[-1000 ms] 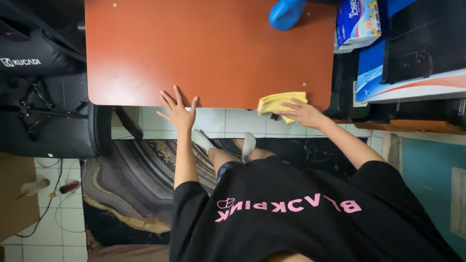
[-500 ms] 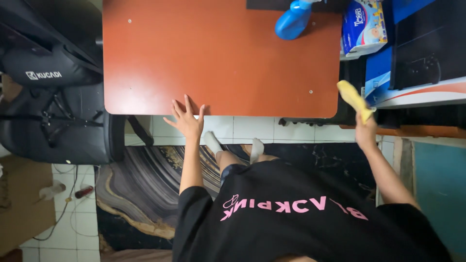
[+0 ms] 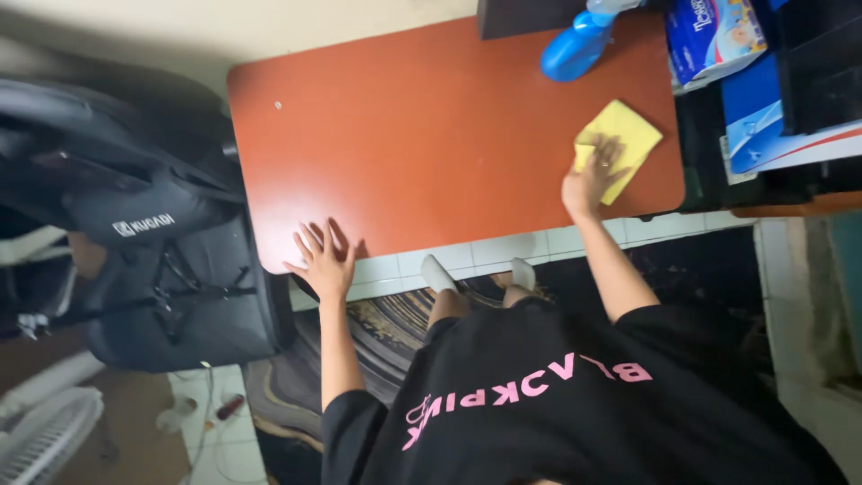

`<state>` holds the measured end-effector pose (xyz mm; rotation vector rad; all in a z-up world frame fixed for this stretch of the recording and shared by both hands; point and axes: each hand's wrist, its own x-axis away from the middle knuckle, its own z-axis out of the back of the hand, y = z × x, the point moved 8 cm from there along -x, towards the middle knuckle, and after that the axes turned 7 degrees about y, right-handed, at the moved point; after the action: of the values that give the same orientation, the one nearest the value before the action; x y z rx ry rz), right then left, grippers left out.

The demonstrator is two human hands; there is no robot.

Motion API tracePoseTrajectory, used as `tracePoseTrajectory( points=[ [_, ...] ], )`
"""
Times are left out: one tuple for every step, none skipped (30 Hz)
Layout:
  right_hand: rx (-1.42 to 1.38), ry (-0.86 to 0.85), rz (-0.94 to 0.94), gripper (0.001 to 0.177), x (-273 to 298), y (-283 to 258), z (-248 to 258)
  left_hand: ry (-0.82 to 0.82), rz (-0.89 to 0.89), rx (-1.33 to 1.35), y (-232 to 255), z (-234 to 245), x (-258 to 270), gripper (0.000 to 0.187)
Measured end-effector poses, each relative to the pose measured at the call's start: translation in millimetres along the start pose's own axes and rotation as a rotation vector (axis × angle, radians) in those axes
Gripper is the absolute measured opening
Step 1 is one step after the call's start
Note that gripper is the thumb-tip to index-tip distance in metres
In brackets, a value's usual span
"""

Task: The person is wiping down a desk and a laptop using a cleaning spray and a yellow cloth.

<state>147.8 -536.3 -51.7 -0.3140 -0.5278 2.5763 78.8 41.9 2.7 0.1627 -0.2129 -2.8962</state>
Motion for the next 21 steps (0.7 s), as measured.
tracePoseTrajectory(
  points=[
    [-0.018, 0.036, 0.045, 0.075, 9, -27, -3, 0.001, -0.043, 0.000, -5, 1, -2, 0.085],
    [-0.036, 0.072, 0.090, 0.076, 18, -53, -7, 0.002, -0.087, -0.001, -9, 2, -4, 0.089],
    [-0.035, 0.076, 0.074, 0.076, 28, -78, -15, -0.002, -0.103, -0.002, -12, 1, -5, 0.089],
    [-0.086, 0.067, 0.137, 0.078, 38, -109, -23, -0.041, -0.117, 0.016, -15, -4, -5, 0.091],
    [-0.137, 0.058, 0.203, 0.081, 47, -139, -31, -0.080, -0.129, 0.035, -17, -8, -4, 0.092],
    [-0.135, 0.063, 0.188, 0.081, 57, -161, -44, -0.083, -0.144, 0.033, -15, -7, -5, 0.092],
    [-0.177, 0.054, 0.271, 0.081, 67, -193, -58, -0.081, -0.137, 0.069, -14, -7, -5, 0.093],
    [-0.219, 0.045, 0.354, 0.081, 77, -225, -72, -0.079, -0.130, 0.106, -14, -6, -6, 0.094],
    [-0.219, 0.048, 0.348, 0.081, 87, -252, -75, -0.080, -0.136, 0.104, -14, -5, -6, 0.094],
    [-0.226, -0.037, 0.423, 0.080, 100, -287, -85, -0.081, -0.126, 0.129, -14, -4, -7, 0.095],
    [-0.236, -0.125, 0.502, 0.080, 114, -321, -94, -0.081, -0.112, 0.152, -15, -3, -6, 0.096],
    [-0.239, -0.125, 0.499, 0.080, 125, -342, -102, -0.080, -0.114, 0.149, -15, -3, -7, 0.096],
    [-0.279, -0.157, 0.619, 0.075, 142, -371, -109, -0.088, -0.100, 0.162, -15, -4, -7, 0.095],
    [-0.318, -0.189, 0.738, 0.071, 161, -400, -116, -0.096, -0.086, 0.175, -16, -4, -6, 0.095],
    [-0.322, -0.191, 0.744, 0.071, 172, -413, -120, -0.093, -0.080, 0.173, -18, -5, -7, 0.095],
    [-0.392, -0.348, 0.854, 0.070, 193, -433, -129, -0.088, -0.076, 0.187, -19, -5, -7, 0.093],
    [-0.458, -0.508, 0.962, 0.070, 215, -449, -136, -0.084, -0.072, 0.203, -19, -6, -7, 0.093],
    [-0.459, -0.511, 0.968, 0.070, 222, -451, -138, -0.082, -0.066, 0.203, -22, -10, -7, 0.093],
    [-0.456, -0.533, 1.074, 0.070, 237, -457, -138, -0.179, -0.045, 0.097, -27, -20, -4, 0.088],
    [-0.453, -0.553, 1.180, 0.070, 252, -461, -138, -0.275, -0.024, -0.009, -33, -30, 0, 0.085],
    [-0.453, -0.556, 1.183, 0.070, 242, -456, -130, -0.275, -0.020, -0.008, -31, -27, -1, 0.085]
  ],
)
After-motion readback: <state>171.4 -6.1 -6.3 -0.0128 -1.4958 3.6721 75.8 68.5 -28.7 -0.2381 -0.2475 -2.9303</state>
